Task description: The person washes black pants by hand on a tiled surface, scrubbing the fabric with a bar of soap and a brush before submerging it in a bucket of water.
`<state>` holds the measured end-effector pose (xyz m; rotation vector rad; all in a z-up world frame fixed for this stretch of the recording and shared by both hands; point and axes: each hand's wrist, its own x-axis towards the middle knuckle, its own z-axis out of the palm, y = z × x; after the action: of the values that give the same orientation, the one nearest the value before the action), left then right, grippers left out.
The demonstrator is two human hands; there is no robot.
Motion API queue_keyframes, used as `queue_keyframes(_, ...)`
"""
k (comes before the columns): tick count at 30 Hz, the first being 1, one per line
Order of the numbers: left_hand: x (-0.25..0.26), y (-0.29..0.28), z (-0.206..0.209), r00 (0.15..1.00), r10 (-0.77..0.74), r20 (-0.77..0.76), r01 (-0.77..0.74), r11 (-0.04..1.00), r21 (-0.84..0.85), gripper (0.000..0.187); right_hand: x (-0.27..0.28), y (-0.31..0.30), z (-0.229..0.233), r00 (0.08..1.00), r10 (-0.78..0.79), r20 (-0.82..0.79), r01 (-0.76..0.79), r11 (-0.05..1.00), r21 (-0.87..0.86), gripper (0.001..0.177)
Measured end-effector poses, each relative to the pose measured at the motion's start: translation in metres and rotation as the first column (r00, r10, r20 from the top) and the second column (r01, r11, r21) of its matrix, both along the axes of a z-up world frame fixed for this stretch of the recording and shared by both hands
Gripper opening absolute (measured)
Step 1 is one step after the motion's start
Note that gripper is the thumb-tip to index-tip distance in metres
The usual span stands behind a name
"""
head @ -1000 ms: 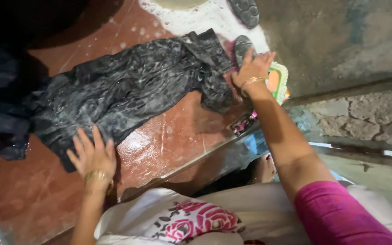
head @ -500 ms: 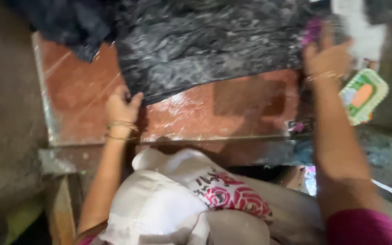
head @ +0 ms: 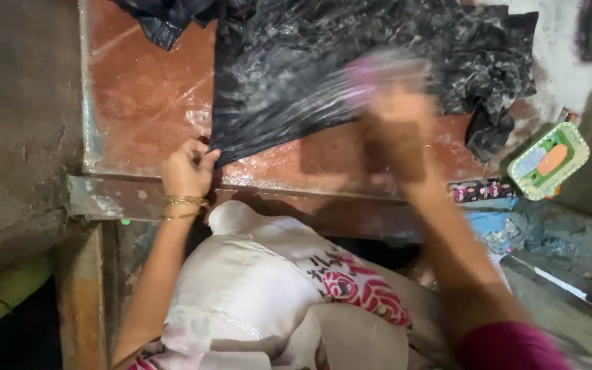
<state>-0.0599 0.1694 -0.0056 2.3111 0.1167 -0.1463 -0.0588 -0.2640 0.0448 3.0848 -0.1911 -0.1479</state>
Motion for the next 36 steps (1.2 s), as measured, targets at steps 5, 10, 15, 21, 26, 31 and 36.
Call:
queue_keyframes(5,-0.002,-0.004,-0.011,0.947,-0.047,0.317,0.158,0.93,-0.333,0.018,0.024,-0.066,0.035,0.887,-0.46,-0.023,0.454,0.881,-0.134,0.065)
queue_keyframes(10,0.022,-0.019,-0.074,0.884,0.268,-0.384,-0.433,0.155,-0.888,0.014,0.007,0.165,-0.022,0.958,0.261,0.117,-0.282,0.93,0.235,0.063)
queue_keyframes(15,0.015,0.032,-0.04,0.705,0.349,-0.617,-0.608,-0.151,-0.78,0.01,0.051,0.101,-0.037,0.954,0.277,0.114,-0.293,0.944,0.154,0.062)
queue_keyframes(21,0.012,0.017,-0.031,0.998,-0.037,0.047,0.039,0.999,-0.037,0.052,0.058,-0.086,-0.004,0.942,-0.306,0.14,0.323,0.938,-0.123,0.06)
queue_keyframes(26,0.024,-0.005,-0.025,0.998,-0.007,0.06,-0.006,0.975,0.223,0.039,0.024,0.138,-0.036,0.979,0.145,0.145,-0.169,0.971,0.168,0.056)
queue_keyframes(31,0.015,0.002,-0.008,0.986,0.131,0.103,-0.141,0.986,0.091,0.035,0.0,0.146,-0.015,0.911,0.386,0.141,-0.411,0.872,0.265,0.052)
queue_keyframes(36,0.01,-0.005,-0.006,0.968,0.037,0.249,-0.094,0.971,0.219,0.03,0.008,-0.077,0.017,0.968,-0.22,0.119,0.241,0.946,-0.217,0.048)
